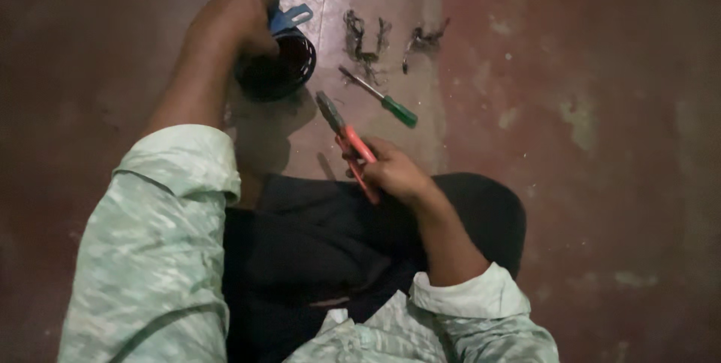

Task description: The person sits on the floor and uses a screwdriver and pliers to scrape and pull dark debris from the inside of a small blue container. The debris is placed on the floor beside the container.

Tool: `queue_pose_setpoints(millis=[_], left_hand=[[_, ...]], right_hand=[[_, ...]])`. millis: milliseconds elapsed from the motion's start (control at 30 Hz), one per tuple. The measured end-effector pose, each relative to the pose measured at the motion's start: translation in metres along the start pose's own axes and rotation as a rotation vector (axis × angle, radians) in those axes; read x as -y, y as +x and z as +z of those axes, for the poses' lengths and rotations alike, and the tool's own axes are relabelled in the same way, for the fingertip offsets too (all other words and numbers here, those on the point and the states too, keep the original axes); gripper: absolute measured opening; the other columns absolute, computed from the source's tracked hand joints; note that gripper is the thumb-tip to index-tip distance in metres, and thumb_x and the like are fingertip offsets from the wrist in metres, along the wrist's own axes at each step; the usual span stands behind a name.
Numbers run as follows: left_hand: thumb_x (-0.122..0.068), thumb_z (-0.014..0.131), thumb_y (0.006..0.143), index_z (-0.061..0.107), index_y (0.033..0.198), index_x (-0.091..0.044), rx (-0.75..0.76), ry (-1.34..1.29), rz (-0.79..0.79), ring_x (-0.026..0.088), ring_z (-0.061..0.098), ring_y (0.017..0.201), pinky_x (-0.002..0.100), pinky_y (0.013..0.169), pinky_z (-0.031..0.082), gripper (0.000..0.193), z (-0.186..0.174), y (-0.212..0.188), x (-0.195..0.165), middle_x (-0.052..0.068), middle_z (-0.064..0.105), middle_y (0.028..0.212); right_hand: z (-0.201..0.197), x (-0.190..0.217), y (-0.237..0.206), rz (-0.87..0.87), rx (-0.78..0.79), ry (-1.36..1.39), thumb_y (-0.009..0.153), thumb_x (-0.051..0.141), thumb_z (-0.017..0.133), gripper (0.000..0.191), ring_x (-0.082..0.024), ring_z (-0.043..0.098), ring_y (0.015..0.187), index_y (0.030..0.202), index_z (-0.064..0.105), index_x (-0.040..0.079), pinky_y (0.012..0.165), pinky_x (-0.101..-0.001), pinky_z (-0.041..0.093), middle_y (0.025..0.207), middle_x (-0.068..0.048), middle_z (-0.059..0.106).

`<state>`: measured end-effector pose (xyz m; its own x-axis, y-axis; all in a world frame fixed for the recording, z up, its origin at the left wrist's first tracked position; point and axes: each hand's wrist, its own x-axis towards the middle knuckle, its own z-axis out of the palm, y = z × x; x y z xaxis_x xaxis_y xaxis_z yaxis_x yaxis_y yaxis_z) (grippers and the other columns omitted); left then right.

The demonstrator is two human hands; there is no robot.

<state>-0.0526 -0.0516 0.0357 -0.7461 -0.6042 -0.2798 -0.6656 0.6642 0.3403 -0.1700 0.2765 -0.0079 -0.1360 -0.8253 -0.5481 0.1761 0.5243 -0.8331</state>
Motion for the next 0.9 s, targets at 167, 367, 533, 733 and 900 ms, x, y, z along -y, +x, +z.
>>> queue_pose_setpoints(millis=[167, 367, 533, 733, 900], left_hand=[[-0.018, 0.082, 0.069, 0.061, 0.144, -0.018, 0.018, -0.193, -0.123, 0.039, 0.076, 0.094, 0.05, 0.083, 0.06, 0.078, -0.017, -0.016, 0.011, 0.022, 0.073, 0.114], [-0.026, 0.095, 0.062, 0.064, 0.14, -0.016, -0.057, -0.193, -0.001, 0.039, 0.071, 0.092, 0.047, 0.086, 0.056, 0.085, -0.013, -0.024, 0.027, 0.026, 0.071, 0.11], [-0.027, 0.091, 0.061, 0.066, 0.138, -0.015, 0.133, -0.259, -0.146, 0.036, 0.074, 0.092, 0.049, 0.082, 0.061, 0.082, -0.006, -0.029, 0.029, 0.022, 0.073, 0.111], [-0.033, 0.088, 0.066, 0.077, 0.118, -0.007, 0.234, -0.173, -0.136, 0.035, 0.077, 0.094, 0.048, 0.085, 0.061, 0.059, 0.003, -0.027, 0.024, 0.022, 0.077, 0.108], [-0.043, 0.088, 0.063, 0.079, 0.113, -0.011, 0.122, -0.089, -0.102, 0.04, 0.071, 0.103, 0.048, 0.093, 0.056, 0.06, 0.014, -0.023, 0.009, 0.023, 0.074, 0.113]], right_hand=[[-0.003, -0.006, 0.008, -0.036, 0.061, 0.012, 0.069, -0.005, 0.051, 0.072, -0.025, 0.068, 0.102, 0.14, 0.055, -0.002, 0.088, -0.0346, 0.058, 0.119, -0.011, 0.065], [-0.007, -0.008, 0.011, -0.034, 0.07, 0.001, 0.071, -0.004, 0.053, 0.07, -0.025, 0.069, 0.104, 0.141, 0.053, -0.003, 0.091, -0.0358, 0.058, 0.121, -0.011, 0.065], [-0.008, 0.0, 0.005, -0.038, 0.103, 0.031, 0.069, -0.002, 0.052, 0.071, -0.026, 0.069, 0.103, 0.14, 0.052, -0.004, 0.089, -0.036, 0.058, 0.122, -0.012, 0.065], [-0.001, 0.009, -0.007, 0.041, 0.074, 0.028, 0.064, -0.004, 0.052, 0.078, -0.029, 0.068, 0.103, 0.142, 0.056, -0.006, 0.083, -0.0369, 0.058, 0.125, -0.018, 0.068], [0.013, 0.004, -0.008, 0.153, 0.201, 0.334, 0.071, 0.001, 0.054, 0.077, -0.033, 0.07, 0.109, 0.147, 0.046, -0.005, 0.082, -0.044, 0.062, 0.124, -0.017, 0.063]])
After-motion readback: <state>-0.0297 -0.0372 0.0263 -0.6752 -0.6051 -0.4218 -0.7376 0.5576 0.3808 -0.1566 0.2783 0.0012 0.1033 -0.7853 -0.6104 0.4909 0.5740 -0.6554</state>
